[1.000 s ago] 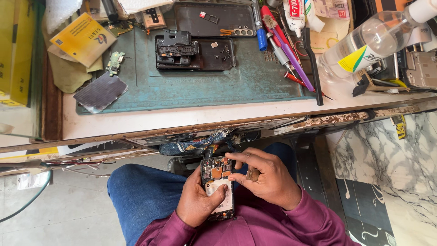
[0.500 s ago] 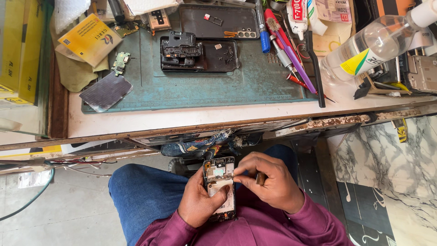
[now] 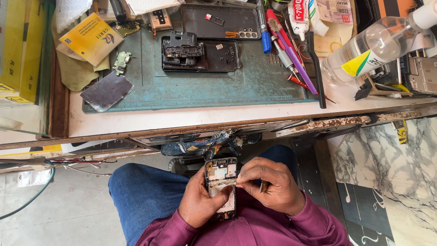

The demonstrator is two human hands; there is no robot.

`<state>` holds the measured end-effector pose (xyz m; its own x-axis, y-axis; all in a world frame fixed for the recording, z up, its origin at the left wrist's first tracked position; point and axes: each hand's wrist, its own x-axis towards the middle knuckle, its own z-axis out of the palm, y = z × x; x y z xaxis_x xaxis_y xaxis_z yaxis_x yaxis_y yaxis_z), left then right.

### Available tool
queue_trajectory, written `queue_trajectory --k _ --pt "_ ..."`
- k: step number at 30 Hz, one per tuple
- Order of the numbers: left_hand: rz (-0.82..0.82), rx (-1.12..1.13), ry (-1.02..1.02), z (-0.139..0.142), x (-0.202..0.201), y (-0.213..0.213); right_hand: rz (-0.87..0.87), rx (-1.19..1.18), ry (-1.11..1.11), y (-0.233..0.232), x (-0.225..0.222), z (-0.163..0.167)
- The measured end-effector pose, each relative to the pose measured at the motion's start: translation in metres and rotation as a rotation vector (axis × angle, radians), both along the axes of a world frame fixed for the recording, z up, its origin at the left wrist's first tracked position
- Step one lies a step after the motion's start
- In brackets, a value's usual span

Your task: The person disassembles a smartphone, removes the back cover and internal components, and uses tweezers to adjust parts on the motherboard. The person then handles a second phone with a cracked screen, inspecting it briefly.

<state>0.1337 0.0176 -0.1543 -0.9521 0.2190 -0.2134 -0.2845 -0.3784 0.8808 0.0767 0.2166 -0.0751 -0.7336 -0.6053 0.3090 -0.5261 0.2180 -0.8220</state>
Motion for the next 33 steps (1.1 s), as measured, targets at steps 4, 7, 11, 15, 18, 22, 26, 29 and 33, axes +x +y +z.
queue_trajectory --k 4,7,11,15,18,22,26,29,33 --pt "0.002 -0.002 0.001 0.0002 0.0008 0.0002 -0.006 0.012 0.01 0.0002 0.0015 0.0009" --pt "0.011 0.001 0.005 0.001 0.0012 -0.0004 0.009 0.009 0.016 -0.0004 0.0014 -0.0001" --pt "0.024 -0.011 0.018 0.0023 0.0011 -0.0001 0.011 0.006 0.026 0.0 0.001 -0.0013" --pt "0.025 0.001 -0.007 0.0018 0.0013 0.0001 0.011 0.012 0.032 0.0006 0.0019 -0.0025" --pt "0.041 0.031 0.019 0.0007 0.001 0.0012 0.012 0.01 0.026 0.0012 0.0021 -0.0035" --pt "0.031 0.04 -0.003 0.0003 0.0011 0.0012 0.02 0.011 0.02 0.0016 0.0016 -0.004" --pt "0.027 0.023 0.009 0.0015 0.0021 0.0003 0.052 0.001 0.05 0.0025 0.0017 -0.0023" --pt "0.022 0.022 0.0 0.002 0.0026 -0.0003 0.063 0.002 0.065 0.0025 0.0014 -0.0014" --pt "0.016 0.026 0.002 0.0016 0.0026 -0.0002 0.049 0.013 0.066 0.0023 0.0012 -0.0005"
